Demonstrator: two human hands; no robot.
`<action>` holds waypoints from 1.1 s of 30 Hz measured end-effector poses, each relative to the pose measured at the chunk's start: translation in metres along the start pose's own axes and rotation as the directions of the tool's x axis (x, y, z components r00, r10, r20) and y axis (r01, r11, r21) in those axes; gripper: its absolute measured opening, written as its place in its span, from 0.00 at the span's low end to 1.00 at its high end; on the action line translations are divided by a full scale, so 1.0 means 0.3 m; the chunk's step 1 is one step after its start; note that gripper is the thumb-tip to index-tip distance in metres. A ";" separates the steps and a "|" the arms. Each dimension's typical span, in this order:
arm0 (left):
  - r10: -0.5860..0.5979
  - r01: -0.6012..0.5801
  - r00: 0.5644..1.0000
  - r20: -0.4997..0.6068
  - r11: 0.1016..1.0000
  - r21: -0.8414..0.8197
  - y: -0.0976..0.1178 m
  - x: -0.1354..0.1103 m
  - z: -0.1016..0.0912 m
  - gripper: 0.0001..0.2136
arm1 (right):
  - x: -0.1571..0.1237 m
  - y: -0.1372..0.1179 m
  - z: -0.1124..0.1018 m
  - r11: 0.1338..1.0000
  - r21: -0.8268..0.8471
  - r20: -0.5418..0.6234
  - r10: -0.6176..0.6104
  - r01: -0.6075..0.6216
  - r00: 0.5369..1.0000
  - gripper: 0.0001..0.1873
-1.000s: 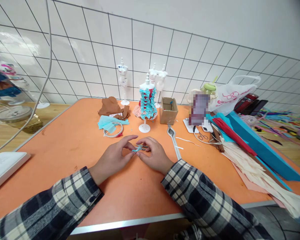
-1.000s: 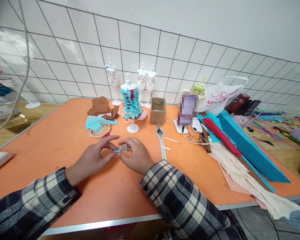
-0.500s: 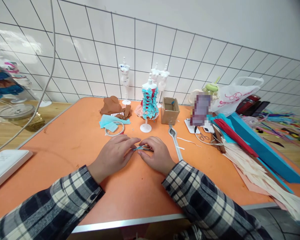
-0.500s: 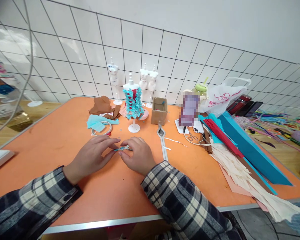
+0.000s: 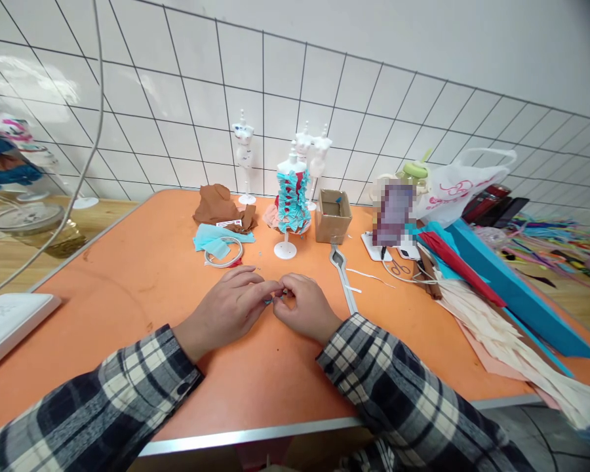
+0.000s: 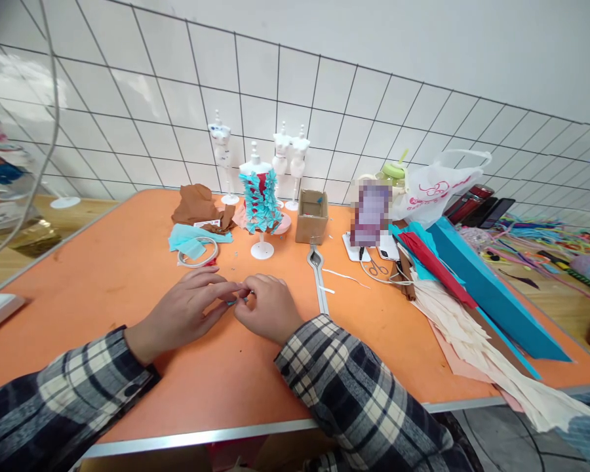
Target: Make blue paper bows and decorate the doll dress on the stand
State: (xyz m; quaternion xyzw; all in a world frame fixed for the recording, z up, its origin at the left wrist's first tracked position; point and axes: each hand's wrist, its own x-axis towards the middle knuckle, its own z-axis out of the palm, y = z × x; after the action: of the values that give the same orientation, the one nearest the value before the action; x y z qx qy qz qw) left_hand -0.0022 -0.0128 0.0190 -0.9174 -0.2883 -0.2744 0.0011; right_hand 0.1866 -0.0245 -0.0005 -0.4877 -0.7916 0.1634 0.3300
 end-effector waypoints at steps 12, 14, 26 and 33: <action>-0.525 0.487 0.844 0.108 0.668 -0.562 -0.013 0.007 0.035 0.23 | 0.018 0.031 -0.013 0.783 0.575 0.089 0.231 -0.239 0.969 0.09; -0.556 0.511 0.819 0.144 0.589 -0.626 -0.018 0.011 0.039 0.25 | 0.016 0.031 -0.004 0.814 0.517 0.085 0.260 -0.265 0.962 0.08; -0.633 0.608 0.728 0.263 0.419 -0.674 -0.039 0.021 0.035 0.15 | 0.017 0.030 0.010 0.788 0.552 0.067 0.285 -0.273 0.956 0.07; -0.613 0.602 0.733 0.296 0.381 -0.701 -0.024 0.017 0.043 0.18 | 0.011 0.031 0.016 0.880 0.422 0.030 0.226 -0.218 0.974 0.08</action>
State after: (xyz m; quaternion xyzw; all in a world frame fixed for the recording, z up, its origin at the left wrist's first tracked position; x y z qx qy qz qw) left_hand 0.0039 -0.0019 0.0095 -0.6556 -0.4601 -0.3551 -0.4821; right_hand 0.1886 -0.0170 -0.0082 -0.4938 -0.6729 0.3623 0.4148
